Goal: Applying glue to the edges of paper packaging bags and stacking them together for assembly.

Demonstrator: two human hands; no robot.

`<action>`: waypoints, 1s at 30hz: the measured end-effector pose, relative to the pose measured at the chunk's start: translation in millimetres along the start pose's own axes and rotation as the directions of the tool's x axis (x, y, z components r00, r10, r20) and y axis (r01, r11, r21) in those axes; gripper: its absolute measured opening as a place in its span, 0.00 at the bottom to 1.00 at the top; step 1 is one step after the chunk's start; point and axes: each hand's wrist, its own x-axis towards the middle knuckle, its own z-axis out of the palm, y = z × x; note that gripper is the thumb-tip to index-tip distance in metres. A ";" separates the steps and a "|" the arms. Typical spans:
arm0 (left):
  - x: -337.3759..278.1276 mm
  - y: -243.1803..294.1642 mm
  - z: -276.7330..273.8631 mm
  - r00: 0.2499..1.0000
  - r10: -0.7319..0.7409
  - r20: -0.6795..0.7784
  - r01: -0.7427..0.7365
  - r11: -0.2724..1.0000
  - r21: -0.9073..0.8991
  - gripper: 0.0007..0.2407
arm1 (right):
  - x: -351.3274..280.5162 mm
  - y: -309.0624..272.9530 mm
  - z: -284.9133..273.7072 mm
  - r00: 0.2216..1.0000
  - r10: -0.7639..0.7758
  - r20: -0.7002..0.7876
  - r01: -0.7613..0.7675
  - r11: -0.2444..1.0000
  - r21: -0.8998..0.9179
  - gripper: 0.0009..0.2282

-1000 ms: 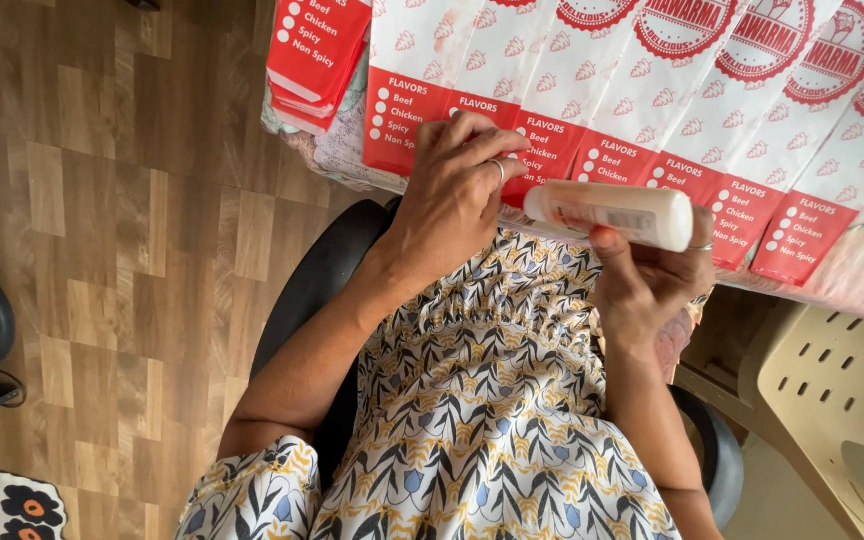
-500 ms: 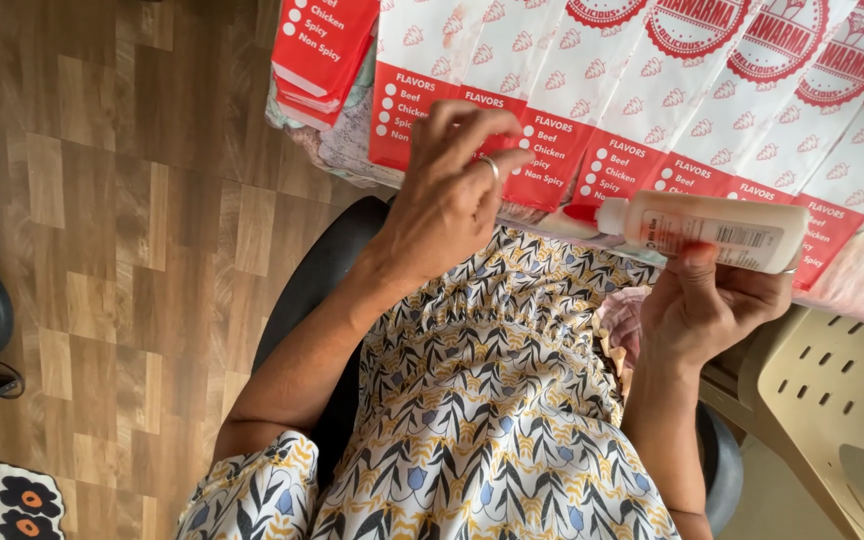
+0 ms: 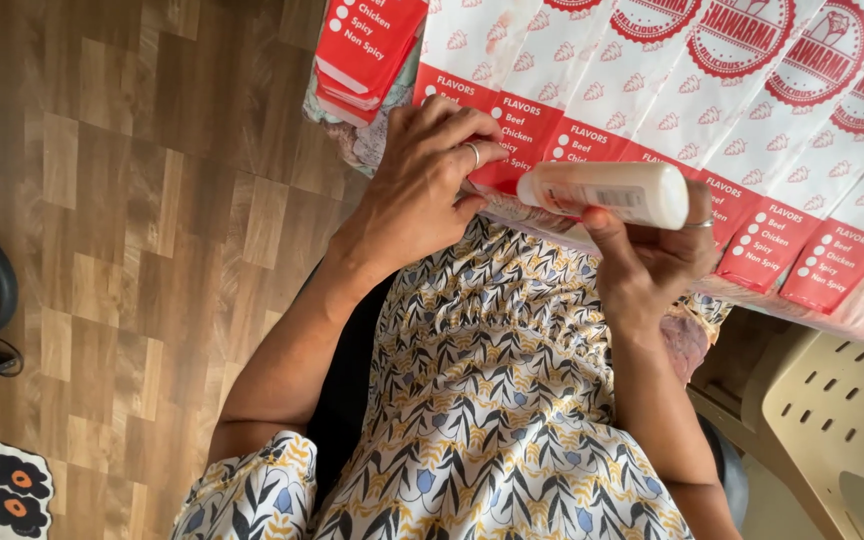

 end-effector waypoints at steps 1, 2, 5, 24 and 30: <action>-0.7 -2.3 1.5 1.000 0.001 0.005 -0.001 1.000 -0.006 0.23 | 1.8 2.9 5.3 0.999 -0.046 0.025 0.046 0.999 0.002 0.18; -1.1 -4.3 2.9 1.000 0.001 0.010 -0.001 1.000 -0.011 0.24 | 3.8 5.6 10.4 0.994 -0.092 0.051 0.092 0.996 0.004 0.18; 0.7 -2.0 -3.0 1.000 0.002 0.013 -0.002 0.999 -0.049 0.22 | 4.4 4.2 22.4 0.998 -0.054 0.045 0.060 0.988 -0.140 0.20; 2.0 1.6 10.5 0.989 -0.097 -0.116 0.082 0.988 -0.132 0.11 | -0.8 2.8 6.3 0.999 0.004 -0.041 -0.005 1.000 -0.020 0.21; 1.3 0.0 10.8 0.992 -0.072 -0.103 0.060 0.992 -0.114 0.18 | -0.4 7.0 17.4 0.998 -0.066 -0.010 0.064 0.990 -0.127 0.20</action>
